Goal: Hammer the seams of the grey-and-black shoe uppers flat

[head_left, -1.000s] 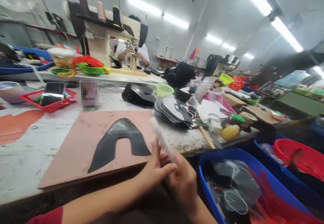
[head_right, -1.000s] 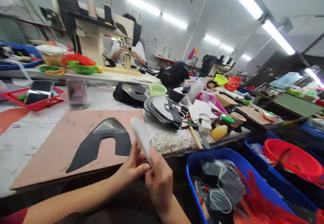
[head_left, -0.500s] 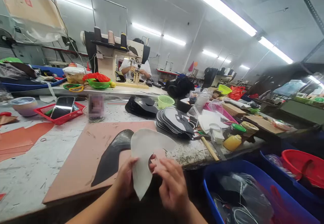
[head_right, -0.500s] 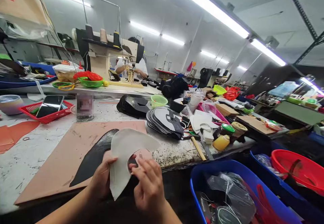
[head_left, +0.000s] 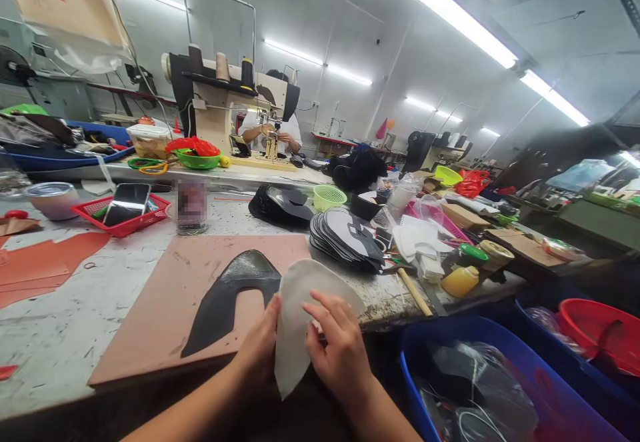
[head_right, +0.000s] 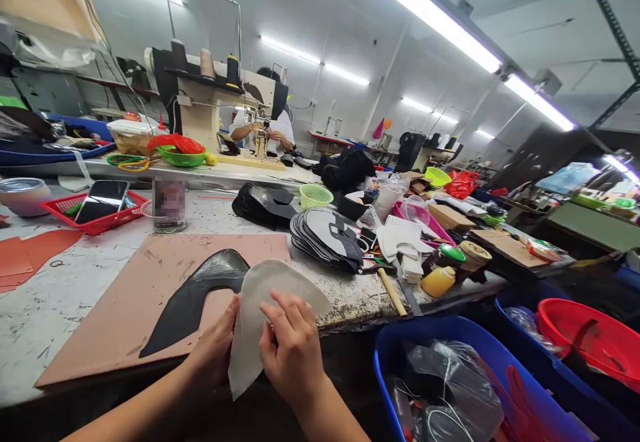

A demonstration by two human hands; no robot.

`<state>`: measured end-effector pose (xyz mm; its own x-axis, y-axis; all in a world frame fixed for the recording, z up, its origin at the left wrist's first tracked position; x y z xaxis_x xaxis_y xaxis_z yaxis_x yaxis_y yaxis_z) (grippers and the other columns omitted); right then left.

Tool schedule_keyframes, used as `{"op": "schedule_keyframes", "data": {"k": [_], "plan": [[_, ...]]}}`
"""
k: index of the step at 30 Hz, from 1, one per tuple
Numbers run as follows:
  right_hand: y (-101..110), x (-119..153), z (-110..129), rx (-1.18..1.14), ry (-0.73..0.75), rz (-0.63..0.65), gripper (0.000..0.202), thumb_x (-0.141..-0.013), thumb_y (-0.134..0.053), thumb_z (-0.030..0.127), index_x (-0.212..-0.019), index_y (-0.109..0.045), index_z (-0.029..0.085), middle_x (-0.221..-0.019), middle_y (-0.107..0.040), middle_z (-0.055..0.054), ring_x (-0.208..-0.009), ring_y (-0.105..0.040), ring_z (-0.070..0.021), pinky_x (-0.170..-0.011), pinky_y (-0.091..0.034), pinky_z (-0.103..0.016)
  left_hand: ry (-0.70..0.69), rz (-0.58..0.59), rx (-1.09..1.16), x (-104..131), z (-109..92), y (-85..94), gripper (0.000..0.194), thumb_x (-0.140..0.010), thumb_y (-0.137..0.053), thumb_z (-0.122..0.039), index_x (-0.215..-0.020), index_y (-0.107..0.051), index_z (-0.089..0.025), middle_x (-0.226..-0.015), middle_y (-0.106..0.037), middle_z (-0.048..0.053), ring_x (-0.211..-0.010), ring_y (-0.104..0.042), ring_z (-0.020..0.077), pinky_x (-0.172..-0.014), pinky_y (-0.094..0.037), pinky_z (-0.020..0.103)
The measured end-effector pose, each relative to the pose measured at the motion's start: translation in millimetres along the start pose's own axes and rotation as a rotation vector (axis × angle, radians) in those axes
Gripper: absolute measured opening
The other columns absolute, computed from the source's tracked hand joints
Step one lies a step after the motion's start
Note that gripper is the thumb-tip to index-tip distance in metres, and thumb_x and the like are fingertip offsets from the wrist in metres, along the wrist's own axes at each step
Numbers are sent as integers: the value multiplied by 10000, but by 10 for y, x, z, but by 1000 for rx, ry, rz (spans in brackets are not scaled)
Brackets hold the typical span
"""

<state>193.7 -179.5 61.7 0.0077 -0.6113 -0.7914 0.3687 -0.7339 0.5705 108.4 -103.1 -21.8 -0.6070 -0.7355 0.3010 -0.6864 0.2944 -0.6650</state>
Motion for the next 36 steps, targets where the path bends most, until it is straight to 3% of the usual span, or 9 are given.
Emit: {"op": "schedule_keyframes", "data": {"k": [7,13,17,19,23,26,30,33,36], "plan": [[30,154,-525,61,-263,45,447,-876,-449,349,-1288,-455,176,-1286,-525,-141,-1167,-494,-288,-929,-416,-485,24,154,-182,98,169,-113,753,-618,-632,-705,-1161,-468,-209,-823,-642,34,-620,-628,182,-511,-453,239],[77,214,-781,-387,-566,347,340,-823,-527,379,-1104,-578,195,-1011,-666,-76,-914,-620,-233,-767,-503,-343,-36,350,-388,80,104,-95,806,-672,-534,-746,-1266,-438,-210,-769,-640,46,-635,-617,183,-491,-442,223],[188,154,-729,-618,-496,307,129,-778,-605,318,-848,-617,210,-817,-655,-25,-796,-616,-184,-714,-497,-272,-550,574,-822,105,-112,-140,533,-719,-690,-486,-1167,-568,-225,-980,-666,87,-825,-639,200,-707,-499,255],[216,158,-725,-631,-440,248,138,-777,-611,274,-905,-615,221,-860,-655,-27,-838,-613,-176,-768,-492,-275,-847,614,-1045,170,-197,-168,344,-811,-622,-269,-1152,-588,-247,-1038,-668,84,-852,-649,179,-746,-500,232],[219,185,-675,-548,-278,173,434,-792,-578,166,-1204,-493,276,-1044,-626,-48,-962,-599,-173,-845,-487,-308,-1254,625,-1313,301,-293,-218,455,-846,-515,-118,-1266,-493,-290,-1130,-647,89,-917,-652,179,-761,-516,224],[259,178,-562,-485,-111,132,428,-799,-533,92,-1163,-496,312,-1218,-543,-57,-1088,-551,-184,-872,-486,-333,-1400,618,-1328,351,-332,-223,630,-841,-489,-71,-1391,-290,-304,-1190,-612,127,-978,-633,181,-787,-521,266],[302,207,-520,-396,-64,158,277,-810,-516,90,-995,-578,285,-1342,-445,-60,-1116,-545,-191,-863,-497,-335,-1166,555,-1226,219,-321,-115,566,-823,-539,-138,-1352,-374,-255,-1122,-647,146,-824,-665,178,-728,-534,284],[292,272,-664,-181,-164,241,224,-787,-570,158,-975,-632,262,-1352,-448,-91,-1190,-489,-247,-917,-468,-394,-865,457,-1108,89,-279,10,432,-743,-657,-184,-1165,-577,-229,-1056,-673,158,-839,-664,225,-790,-510,326],[329,343,-880,39,-318,277,319,-750,-594,188,-1061,-633,246,-1327,-483,-118,-1205,-472,-285,-949,-435,-465,-707,403,-1019,70,-263,5,439,-682,-714,-199,-1110,-616,-216,-1028,-684,149,-863,-653,248,-824,-479,319]]}}
Point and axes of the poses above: each hand's wrist, its own x-axis away from the middle knuckle, its own y-axis out of the back of the hand, z = x × y, the point moved 6 cm from there along -x, towards the middle knuckle
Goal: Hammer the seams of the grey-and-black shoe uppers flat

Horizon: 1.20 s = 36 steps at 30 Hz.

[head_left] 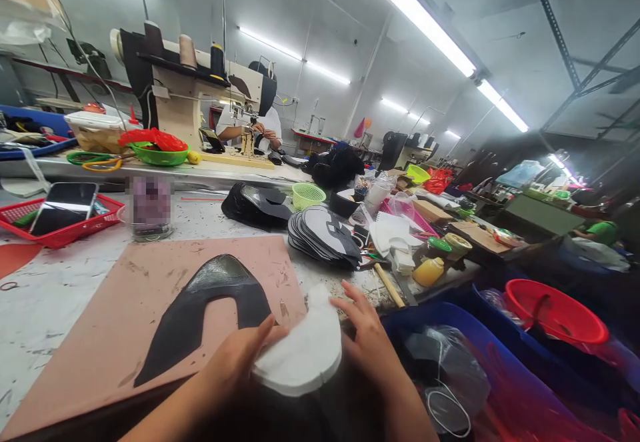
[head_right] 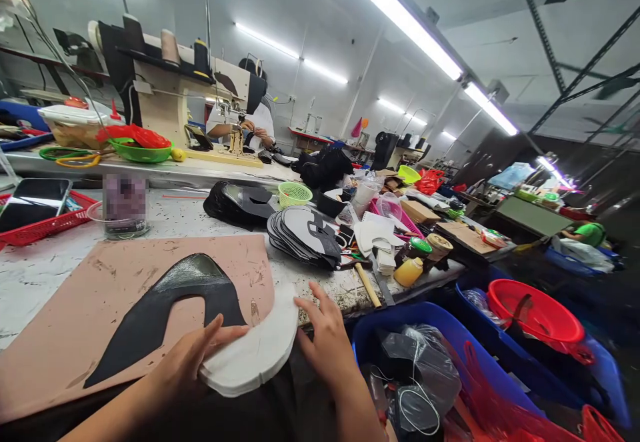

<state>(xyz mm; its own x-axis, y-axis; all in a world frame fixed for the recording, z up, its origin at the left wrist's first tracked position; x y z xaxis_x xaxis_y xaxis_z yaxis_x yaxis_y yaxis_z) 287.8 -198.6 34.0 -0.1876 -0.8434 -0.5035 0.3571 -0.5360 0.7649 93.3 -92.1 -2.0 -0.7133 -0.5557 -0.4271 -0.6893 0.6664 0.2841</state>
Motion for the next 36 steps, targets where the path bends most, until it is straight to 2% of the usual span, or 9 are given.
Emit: {"op": "schedule_keyframes", "data": {"k": [3,4,6,10,14,18,22,30,36], "plan": [[49,11,-60,2,-66,6,423,-736,-636,250,-1156,-586,245,-1361,-456,-114,-1228,-451,-285,-965,-425,-465,176,80,90,-52,-37,-98,215,-739,-663,-303,-920,-682,-190,-863,-703,88,-763,-625,226,-749,-470,278],[62,9,-19,-40,-47,12,481,-733,-657,291,-1200,-554,243,-1375,-441,-115,-1241,-437,-282,-967,-428,-451,241,119,134,-64,-40,-143,193,-765,-632,-350,-824,-686,-175,-777,-686,67,-703,-600,207,-700,-463,261],[78,-7,124,-135,23,6,539,-759,-651,361,-1259,-498,229,-1369,-452,-120,-1242,-440,-266,-955,-447,-413,364,186,264,-65,-17,-240,299,-785,-596,-438,-738,-666,-151,-671,-627,34,-618,-538,168,-615,-432,236],[47,-78,416,-108,144,-116,379,-887,-487,301,-1255,-500,211,-1194,-606,-100,-1120,-553,-218,-922,-480,-384,595,190,578,17,155,-391,501,-680,-682,-548,-986,-640,-154,-707,-618,19,-608,-539,149,-571,-414,228],[-48,-123,577,127,247,-261,429,-916,-426,223,-1342,-413,171,-1136,-639,-114,-1059,-590,-218,-927,-467,-414,747,135,788,106,293,-476,791,-582,-766,-549,-1237,-491,-199,-811,-652,44,-702,-630,200,-602,-459,253],[-111,-118,629,305,288,-345,521,-927,-410,190,-1425,-265,146,-1180,-619,-132,-1058,-594,-224,-934,-446,-414,797,76,830,120,312,-479,919,-542,-793,-546,-1308,-412,-211,-833,-668,67,-686,-656,214,-524,-450,223],[-150,-97,638,376,288,-387,574,-935,-400,198,-1452,-162,130,-1196,-606,-147,-1067,-591,-237,-942,-431,-425,802,44,849,114,298,-473,859,-523,-809,-531,-1245,-478,-201,-803,-670,59,-660,-657,211,-496,-453,216],[-247,-91,601,374,257,-378,586,-928,-387,175,-1455,-136,125,-1265,-549,-162,-1133,-550,-250,-970,-418,-449,844,8,855,148,353,-466,919,-512,-821,-513,-1293,-434,-224,-798,-676,56,-653,-662,229,-503,-475,244],[-289,-61,609,399,276,-371,604,-913,-370,147,-1452,-105,80,-1285,-517,-201,-1195,-492,-267,-934,-452,-456,861,-38,853,132,193,-428,875,-525,-818,-507,-1269,-467,-208,-730,-665,24,-643,-655,199,-563,-496,248]]}}
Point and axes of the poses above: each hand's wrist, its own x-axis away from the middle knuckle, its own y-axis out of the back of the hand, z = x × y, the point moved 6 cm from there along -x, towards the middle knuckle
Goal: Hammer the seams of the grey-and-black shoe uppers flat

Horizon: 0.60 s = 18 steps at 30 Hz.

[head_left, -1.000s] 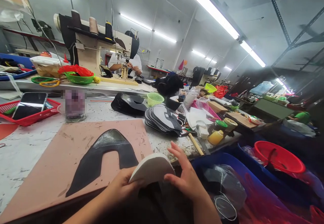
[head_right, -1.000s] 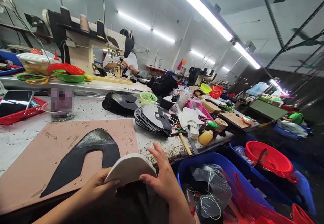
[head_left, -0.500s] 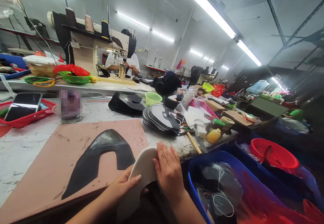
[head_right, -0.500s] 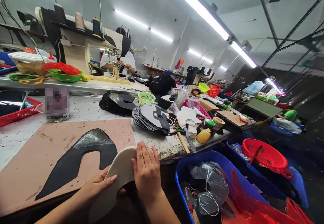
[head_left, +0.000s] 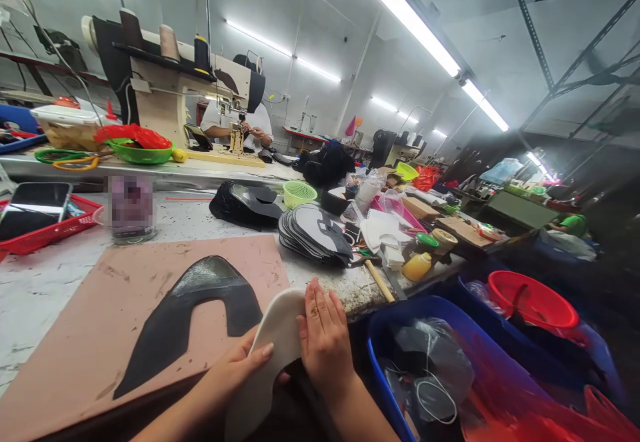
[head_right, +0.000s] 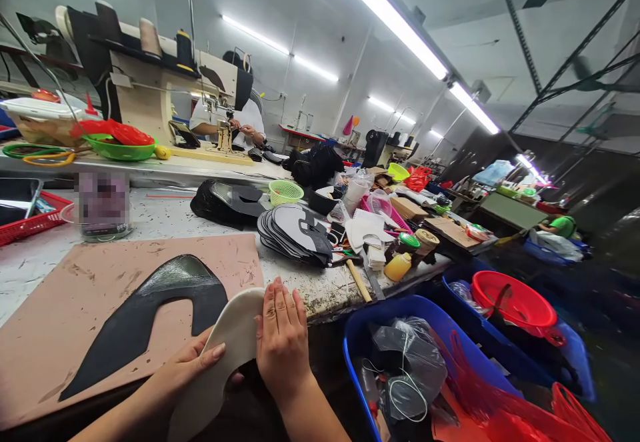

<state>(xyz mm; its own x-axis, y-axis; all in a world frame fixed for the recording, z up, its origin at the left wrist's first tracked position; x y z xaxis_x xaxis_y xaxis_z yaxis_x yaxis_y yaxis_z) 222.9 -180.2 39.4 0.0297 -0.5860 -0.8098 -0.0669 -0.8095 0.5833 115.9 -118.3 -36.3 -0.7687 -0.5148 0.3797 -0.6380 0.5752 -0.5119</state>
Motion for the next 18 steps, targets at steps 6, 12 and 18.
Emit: {"op": "schedule_keyframes", "data": {"k": [6,12,18], "plan": [[-22,34,5,-44,-9,3,593,-913,-365,159,-1448,-126,70,-1305,-496,-210,-1225,-459,-279,-936,-453,-467,-28,-5,24,63,-65,-48,783,-559,-812,-473,-1232,-513,-206,-716,-666,18,-642,-646,191,-596,-504,260],[14,9,11,-19,-4,0,584,-919,-350,160,-1453,-125,91,-1279,-529,-194,-1212,-476,-261,-936,-452,-451,-10,-5,18,23,-48,-24,759,-505,-830,-493,-1150,-559,-200,-727,-678,31,-615,-656,200,-503,-481,224],[22,-1,20,-4,7,-8,587,-915,-373,161,-1451,-143,92,-1244,-559,-192,-1195,-492,-255,-939,-440,-448,-43,-9,-8,-10,-51,-15,694,-513,-819,-515,-1089,-594,-200,-800,-688,39,-640,-648,178,-614,-526,255]]}}
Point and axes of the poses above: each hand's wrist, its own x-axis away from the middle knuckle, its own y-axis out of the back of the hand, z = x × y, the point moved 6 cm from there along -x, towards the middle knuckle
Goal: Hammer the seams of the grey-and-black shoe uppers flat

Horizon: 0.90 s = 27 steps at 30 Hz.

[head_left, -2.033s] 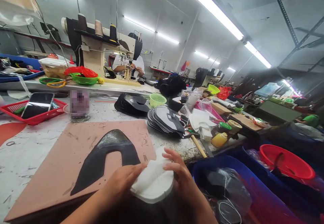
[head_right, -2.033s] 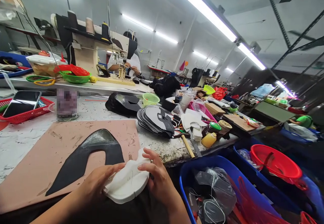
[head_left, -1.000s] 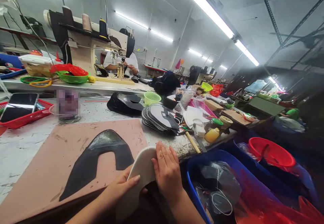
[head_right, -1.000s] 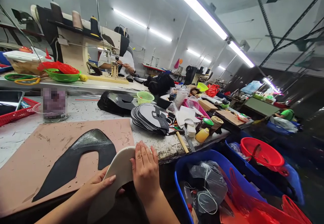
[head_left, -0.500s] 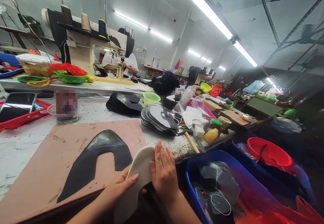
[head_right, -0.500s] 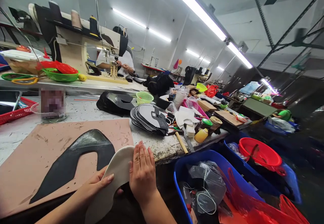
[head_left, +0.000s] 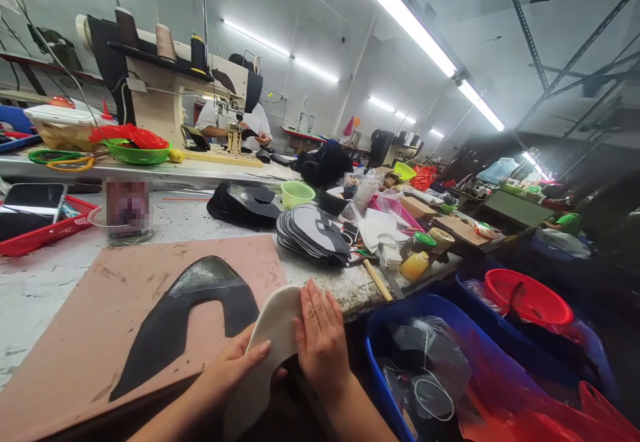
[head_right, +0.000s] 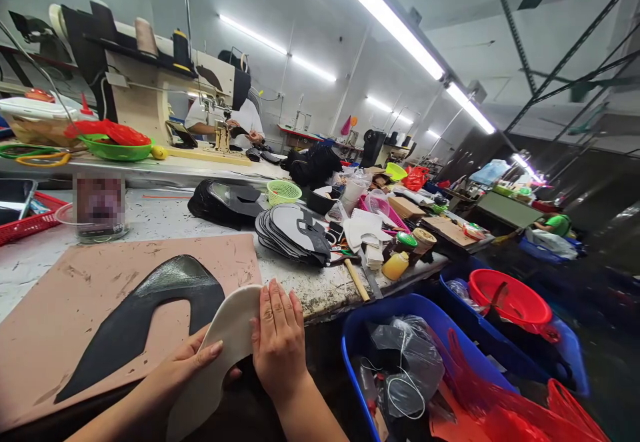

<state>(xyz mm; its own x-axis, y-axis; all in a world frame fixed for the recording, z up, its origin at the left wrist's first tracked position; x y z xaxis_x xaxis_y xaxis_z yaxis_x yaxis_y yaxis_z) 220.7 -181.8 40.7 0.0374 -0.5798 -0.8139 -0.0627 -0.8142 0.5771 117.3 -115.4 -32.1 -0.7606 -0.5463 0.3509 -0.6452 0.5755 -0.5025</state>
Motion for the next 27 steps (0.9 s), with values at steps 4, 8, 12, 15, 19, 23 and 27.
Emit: {"op": "schedule_keyframes", "data": {"k": [4,8,12,15,19,23,27], "plan": [[13,-14,-14,-19,-26,1,591,-918,-380,179,-1450,-140,90,-1239,-564,-186,-1194,-493,-246,-939,-437,-445,-18,20,-29,-68,28,41,720,-502,-811,-541,-1095,-583,-201,-767,-679,33,-645,-651,197,-575,-520,254],[27,-34,-53,-52,-87,14,562,-923,-378,219,-1437,-193,89,-1246,-558,-181,-1189,-494,-251,-934,-436,-449,-20,19,-84,-93,41,86,763,-515,-797,-559,-1138,-550,-194,-804,-685,53,-685,-666,226,-511,-485,221],[25,-24,-51,-43,-80,9,516,-916,-390,196,-1405,-272,78,-1228,-572,-177,-1190,-490,-251,-972,-388,-459,-31,13,-102,-82,40,100,785,-515,-791,-568,-1156,-535,-193,-845,-688,63,-681,-665,225,-499,-478,220],[41,-12,-30,-27,-61,-29,456,-903,-418,167,-1346,-364,73,-1219,-577,-176,-1191,-484,-253,-1000,-348,-458,-35,21,-95,-81,43,90,766,-521,-785,-574,-1143,-551,-192,-838,-685,54,-685,-660,220,-532,-496,235],[126,-17,-34,-127,-94,-133,249,-877,-474,134,-1118,-533,158,-1060,-651,-108,-1028,-575,-213,-951,-385,-417,-47,9,-65,-82,33,74,710,-533,-788,-554,-1114,-577,-204,-789,-672,27,-689,-650,208,-600,-520,265],[200,-38,-69,-275,-132,-181,145,-802,-504,71,-826,-542,209,-826,-653,-28,-798,-590,-164,-779,-442,-340,-18,-3,-30,-34,12,55,727,-510,-799,-555,-1105,-578,-199,-749,-666,19,-643,-643,195,-598,-516,269],[217,-67,-26,-420,-8,-90,178,-630,-445,57,-715,-466,212,-962,-674,-52,-850,-603,-186,-777,-444,-355,-14,33,-73,27,-37,40,864,-584,-639,-723,-1236,-502,-171,-686,-673,44,-572,-630,207,-500,-483,262]]}}
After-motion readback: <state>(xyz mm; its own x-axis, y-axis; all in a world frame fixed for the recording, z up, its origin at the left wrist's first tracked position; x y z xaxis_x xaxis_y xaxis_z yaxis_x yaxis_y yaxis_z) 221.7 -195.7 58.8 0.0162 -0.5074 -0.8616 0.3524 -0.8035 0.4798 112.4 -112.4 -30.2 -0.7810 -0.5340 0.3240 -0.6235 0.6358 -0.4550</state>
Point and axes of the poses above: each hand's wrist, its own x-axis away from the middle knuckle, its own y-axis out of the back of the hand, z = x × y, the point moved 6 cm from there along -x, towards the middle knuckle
